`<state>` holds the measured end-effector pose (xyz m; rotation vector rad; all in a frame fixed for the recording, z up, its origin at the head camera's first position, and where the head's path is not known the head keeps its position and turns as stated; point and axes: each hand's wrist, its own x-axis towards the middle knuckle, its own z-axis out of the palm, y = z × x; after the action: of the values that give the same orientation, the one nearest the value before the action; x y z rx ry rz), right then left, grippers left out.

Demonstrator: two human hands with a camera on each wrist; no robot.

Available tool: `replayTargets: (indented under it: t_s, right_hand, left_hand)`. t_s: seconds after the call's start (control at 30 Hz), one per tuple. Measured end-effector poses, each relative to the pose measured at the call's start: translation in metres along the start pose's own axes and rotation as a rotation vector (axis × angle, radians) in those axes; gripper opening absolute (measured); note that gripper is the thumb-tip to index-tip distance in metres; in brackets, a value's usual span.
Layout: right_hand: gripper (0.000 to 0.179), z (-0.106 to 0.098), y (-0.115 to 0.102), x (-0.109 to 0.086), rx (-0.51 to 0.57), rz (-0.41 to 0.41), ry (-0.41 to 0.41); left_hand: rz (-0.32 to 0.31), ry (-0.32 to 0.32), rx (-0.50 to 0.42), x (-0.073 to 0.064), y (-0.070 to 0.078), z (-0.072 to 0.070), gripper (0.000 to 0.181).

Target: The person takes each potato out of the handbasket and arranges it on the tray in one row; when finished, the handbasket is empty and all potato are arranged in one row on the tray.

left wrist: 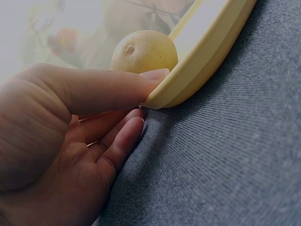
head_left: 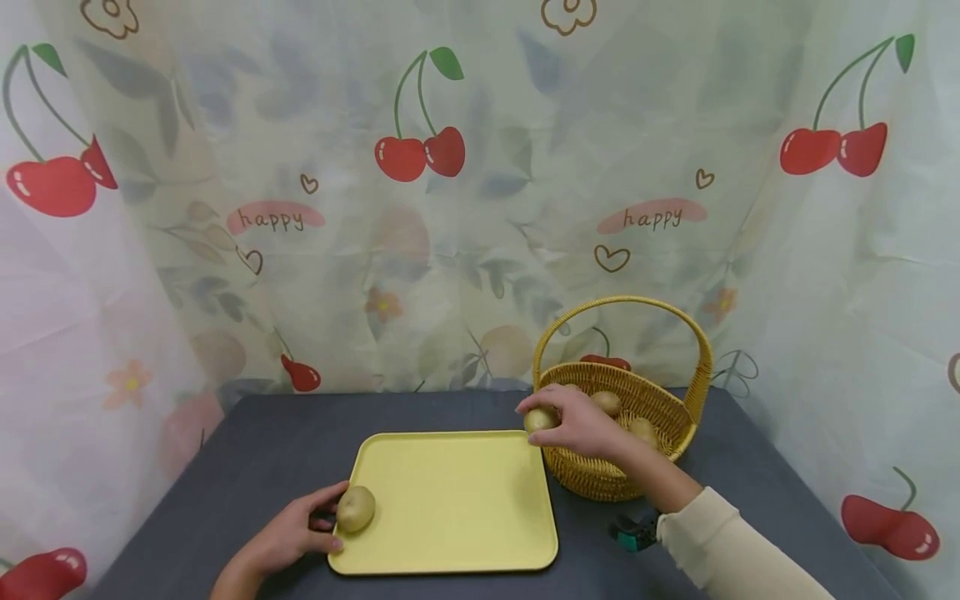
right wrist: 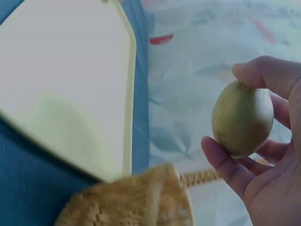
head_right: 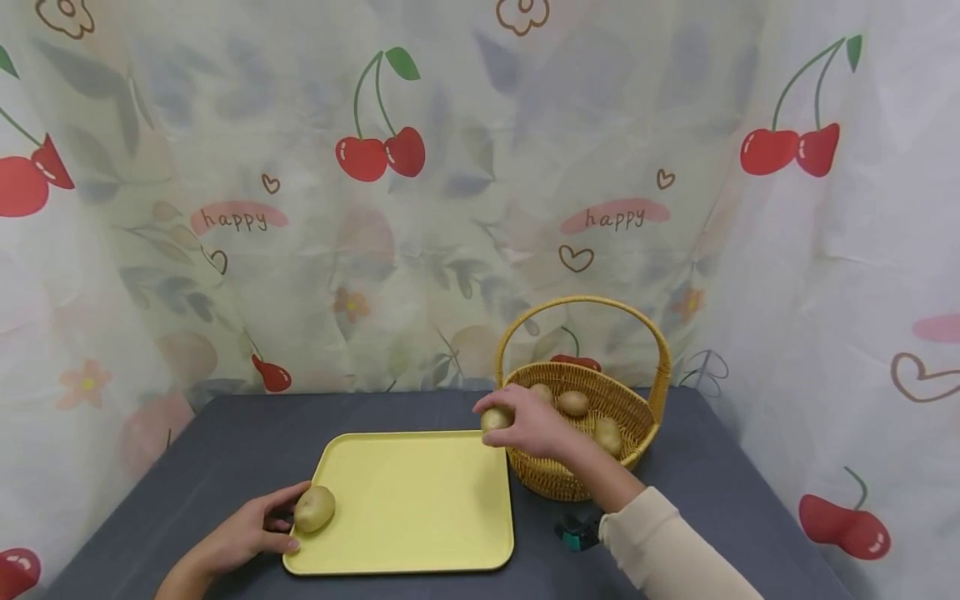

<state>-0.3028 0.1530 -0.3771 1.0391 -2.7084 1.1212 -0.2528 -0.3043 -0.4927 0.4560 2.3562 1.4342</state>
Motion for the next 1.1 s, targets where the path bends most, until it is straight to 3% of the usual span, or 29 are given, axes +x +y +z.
replayTargets:
  t_s: [0.2,0.47,0.73,1.1]
  right_hand:
    - [0.045,0.027,-0.006,0.016,0.008,-0.044,-0.034]
    - [0.048,0.073,-0.014,0.036,-0.023,0.001,-0.058]
    - [0.056,0.128,-0.016,0.053,0.012,0.064,-0.079]
    - [0.064,0.183,-0.026,0.065,0.044,0.050,-0.104]
  left_hand:
    - [-0.012,-0.002,-0.003,0.001,-0.002,0.000,0.085]
    - [-0.017,-0.002,-0.008,0.002,-0.004,-0.001,0.085]
    - [-0.019,-0.005,-0.005,0.001,-0.004,0.000,0.084]
    - [0.009,-0.004,-0.011,0.001,-0.002,0.000,0.087]
